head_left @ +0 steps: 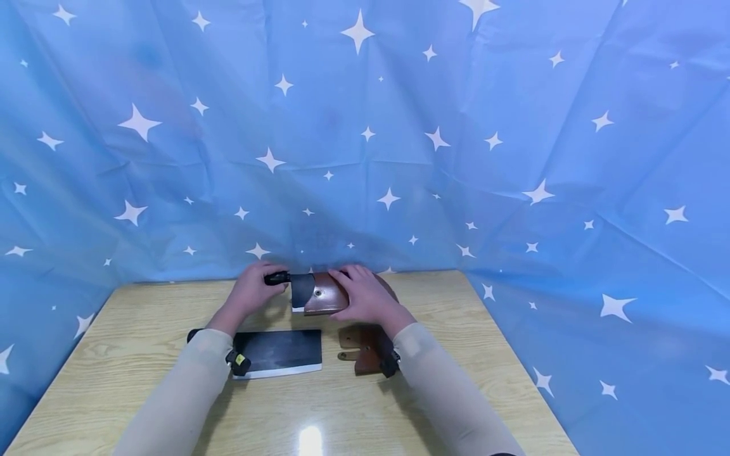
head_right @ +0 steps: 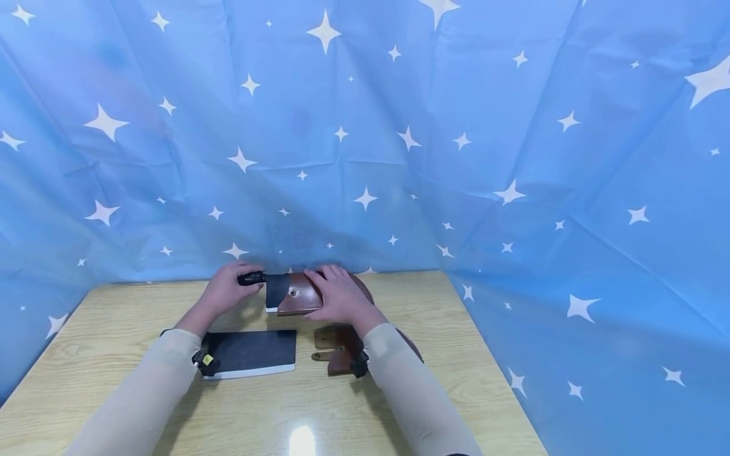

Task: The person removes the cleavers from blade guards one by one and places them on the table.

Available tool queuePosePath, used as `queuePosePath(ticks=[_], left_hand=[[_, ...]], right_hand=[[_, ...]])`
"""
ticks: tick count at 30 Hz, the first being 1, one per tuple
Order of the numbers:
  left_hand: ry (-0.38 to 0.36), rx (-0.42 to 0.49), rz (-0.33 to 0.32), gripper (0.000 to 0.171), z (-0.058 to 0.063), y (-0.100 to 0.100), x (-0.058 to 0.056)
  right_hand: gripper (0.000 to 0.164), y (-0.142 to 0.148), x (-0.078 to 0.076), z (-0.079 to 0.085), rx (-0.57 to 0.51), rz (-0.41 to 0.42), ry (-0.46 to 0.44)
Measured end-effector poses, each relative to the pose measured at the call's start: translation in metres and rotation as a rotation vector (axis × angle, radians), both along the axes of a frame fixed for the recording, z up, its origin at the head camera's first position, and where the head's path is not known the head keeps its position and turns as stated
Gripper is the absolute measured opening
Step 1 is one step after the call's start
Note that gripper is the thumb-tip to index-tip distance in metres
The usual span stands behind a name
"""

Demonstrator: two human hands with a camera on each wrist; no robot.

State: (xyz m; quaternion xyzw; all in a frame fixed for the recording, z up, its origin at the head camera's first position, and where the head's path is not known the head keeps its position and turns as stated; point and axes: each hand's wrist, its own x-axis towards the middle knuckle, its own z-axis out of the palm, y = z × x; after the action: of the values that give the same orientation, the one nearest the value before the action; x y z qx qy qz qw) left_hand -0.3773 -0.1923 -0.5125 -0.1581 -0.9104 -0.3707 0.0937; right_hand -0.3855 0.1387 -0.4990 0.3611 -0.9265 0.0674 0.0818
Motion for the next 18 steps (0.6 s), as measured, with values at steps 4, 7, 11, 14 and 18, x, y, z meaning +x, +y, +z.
queuePosePath(ticks=[4, 7, 11, 14, 18], left_hand=[[-0.001, 0.004, 0.014, 0.045, 0.001, -0.006, 0.001], [0.003, -0.001, 0.014, 0.044, 0.0, -0.011, 0.001], [0.019, 0.007, 0.002, 0.043, 0.001, -0.015, 0.002], [0.029, 0.014, -0.003, 0.043, 0.002, -0.018, 0.002], [0.023, 0.005, -0.013, 0.043, 0.0, -0.019, 0.001]], right_hand=[[0.109, 0.003, 0.0, 0.001, -0.022, -0.007, -0.017], [0.108, 0.007, 0.003, 0.002, -0.026, -0.014, -0.036], [0.11, 0.006, 0.005, 0.006, -0.026, 0.004, -0.04], [0.114, 0.005, 0.004, 0.008, -0.008, 0.008, -0.04], [0.119, 0.006, 0.003, 0.007, 0.016, 0.012, -0.056]])
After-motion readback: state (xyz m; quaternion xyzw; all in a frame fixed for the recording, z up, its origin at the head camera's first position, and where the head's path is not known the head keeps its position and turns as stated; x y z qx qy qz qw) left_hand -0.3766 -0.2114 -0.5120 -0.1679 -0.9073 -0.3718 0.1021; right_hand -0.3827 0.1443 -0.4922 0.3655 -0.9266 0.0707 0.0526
